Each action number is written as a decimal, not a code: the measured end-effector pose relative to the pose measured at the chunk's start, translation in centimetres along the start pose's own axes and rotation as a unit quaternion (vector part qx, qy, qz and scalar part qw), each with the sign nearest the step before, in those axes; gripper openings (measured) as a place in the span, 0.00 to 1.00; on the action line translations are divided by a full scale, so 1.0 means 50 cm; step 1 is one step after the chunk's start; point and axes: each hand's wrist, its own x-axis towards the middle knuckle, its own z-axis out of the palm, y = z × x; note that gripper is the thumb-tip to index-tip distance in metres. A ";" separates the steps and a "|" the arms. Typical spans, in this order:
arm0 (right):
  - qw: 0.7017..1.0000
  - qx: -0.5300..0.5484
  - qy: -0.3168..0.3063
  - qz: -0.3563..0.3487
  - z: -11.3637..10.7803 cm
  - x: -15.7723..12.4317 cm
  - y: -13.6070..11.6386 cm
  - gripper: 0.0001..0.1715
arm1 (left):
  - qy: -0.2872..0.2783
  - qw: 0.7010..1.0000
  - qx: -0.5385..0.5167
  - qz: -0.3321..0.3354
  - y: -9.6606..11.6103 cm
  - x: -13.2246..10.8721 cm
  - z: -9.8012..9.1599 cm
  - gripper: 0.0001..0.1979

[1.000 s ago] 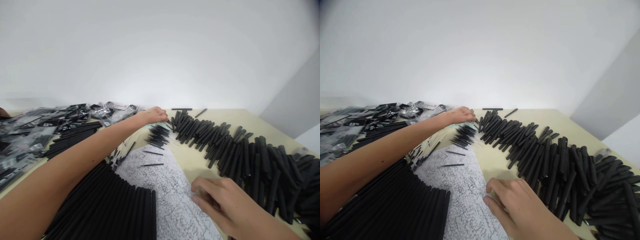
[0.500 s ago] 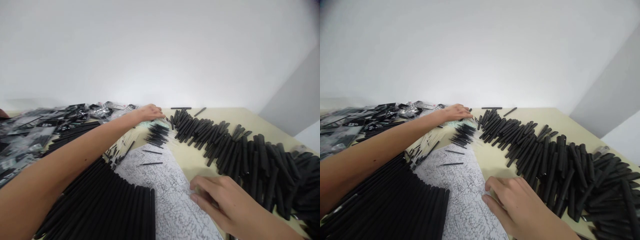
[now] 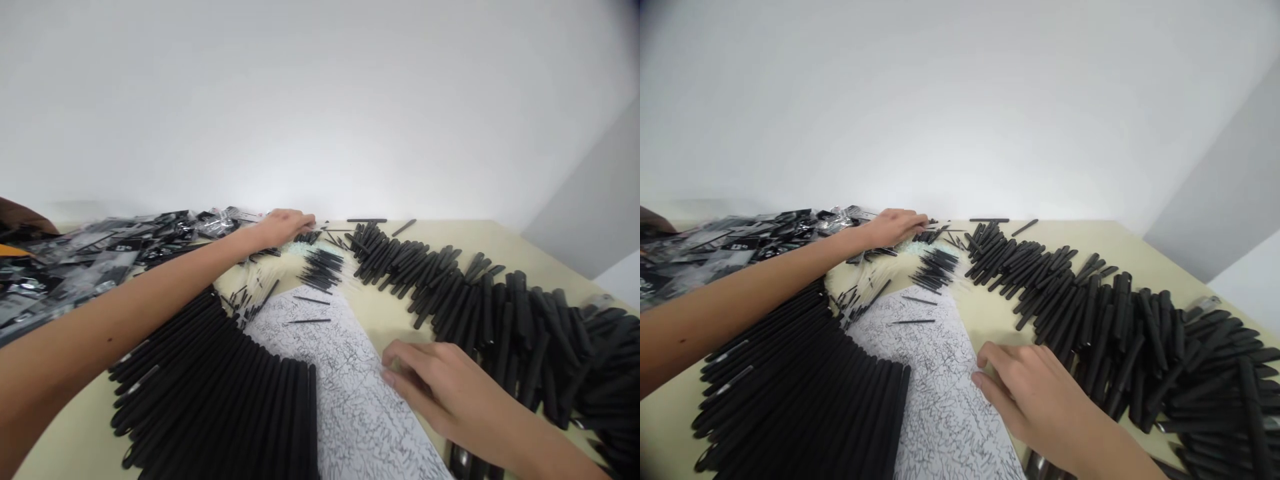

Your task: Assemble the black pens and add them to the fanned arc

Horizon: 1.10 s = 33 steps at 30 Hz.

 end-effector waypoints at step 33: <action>0.870 0.416 0.237 0.122 -0.019 0.012 -0.027 0.22 | -0.005 0.882 -0.416 -0.221 0.227 -0.231 -0.032 0.16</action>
